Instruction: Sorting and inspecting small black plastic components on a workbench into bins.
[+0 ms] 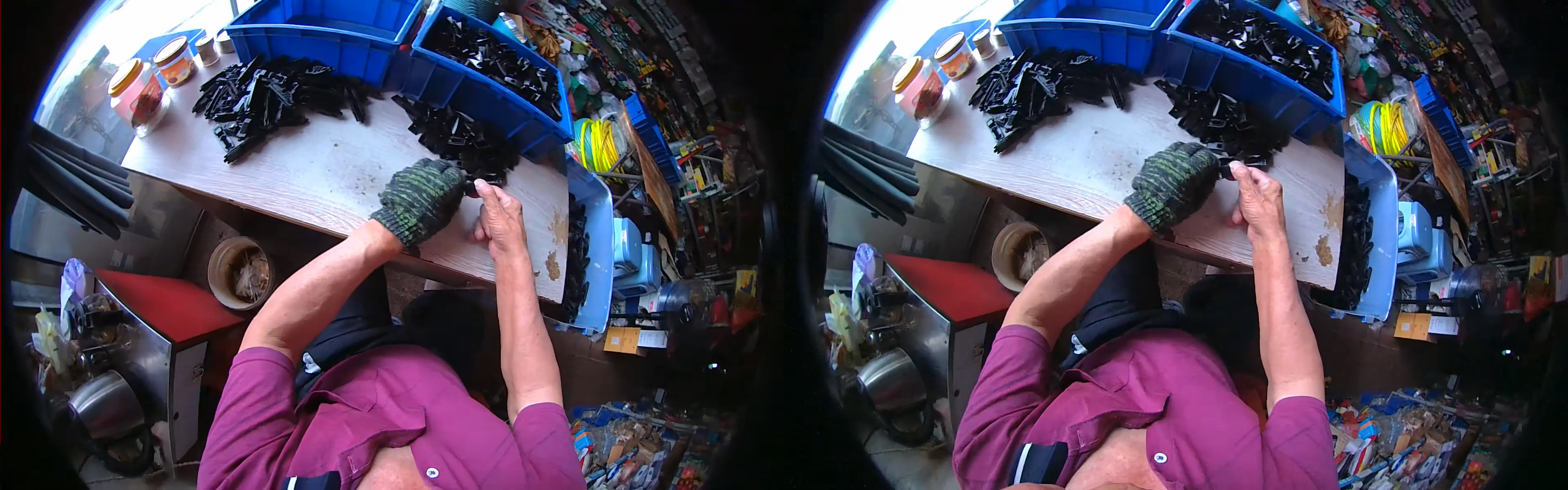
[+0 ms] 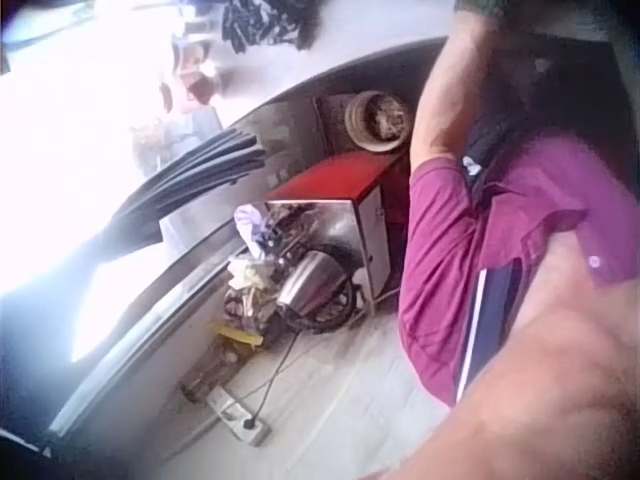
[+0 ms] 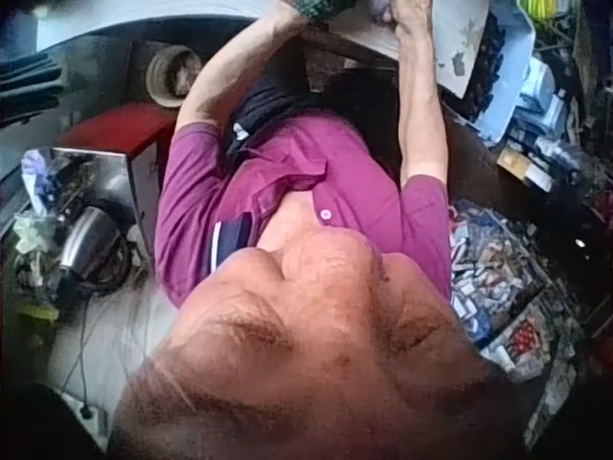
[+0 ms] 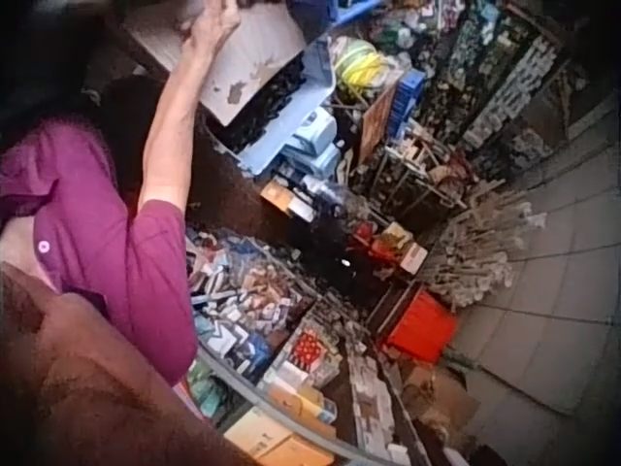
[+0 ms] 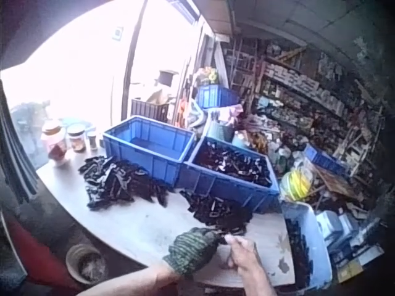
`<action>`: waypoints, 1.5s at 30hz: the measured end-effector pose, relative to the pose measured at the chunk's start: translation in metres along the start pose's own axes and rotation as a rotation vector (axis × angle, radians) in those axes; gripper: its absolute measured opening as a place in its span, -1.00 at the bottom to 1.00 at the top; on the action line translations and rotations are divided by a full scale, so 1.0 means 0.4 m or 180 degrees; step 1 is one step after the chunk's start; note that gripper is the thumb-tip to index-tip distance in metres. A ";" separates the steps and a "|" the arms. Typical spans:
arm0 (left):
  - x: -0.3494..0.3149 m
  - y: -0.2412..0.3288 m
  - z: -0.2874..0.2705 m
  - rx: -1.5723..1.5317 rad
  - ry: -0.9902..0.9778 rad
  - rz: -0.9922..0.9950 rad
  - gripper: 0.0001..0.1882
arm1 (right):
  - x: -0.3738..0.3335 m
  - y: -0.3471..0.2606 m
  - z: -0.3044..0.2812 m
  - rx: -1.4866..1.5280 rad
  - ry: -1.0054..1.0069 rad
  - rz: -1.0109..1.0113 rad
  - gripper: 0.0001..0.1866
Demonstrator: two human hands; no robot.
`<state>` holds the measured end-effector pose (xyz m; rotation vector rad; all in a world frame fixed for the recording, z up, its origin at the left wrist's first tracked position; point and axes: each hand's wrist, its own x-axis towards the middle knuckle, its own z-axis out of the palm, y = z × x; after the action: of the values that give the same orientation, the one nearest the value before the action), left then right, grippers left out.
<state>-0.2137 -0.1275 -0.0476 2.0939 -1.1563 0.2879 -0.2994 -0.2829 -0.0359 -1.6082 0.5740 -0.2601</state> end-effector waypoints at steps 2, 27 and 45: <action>-0.002 0.002 -0.002 0.0000 0.0024 0.0032 -0.83 | 0.000 0.009 0.002 0.0055 -0.0053 -0.0094 -0.62; -0.019 -0.249 -0.118 0.1498 0.0398 -0.0220 -0.62 | -0.044 0.031 0.036 0.0957 0.0126 -0.0419 -0.66; -0.017 -0.216 -0.145 0.1513 0.0784 -0.0404 -0.85 | -0.050 0.028 0.038 0.0807 0.0299 -0.0454 -0.66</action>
<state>-0.1397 -0.0541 -0.0511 2.4382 -0.8614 0.8004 -0.3113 -0.2600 -0.0453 -1.3972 0.4776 -0.4973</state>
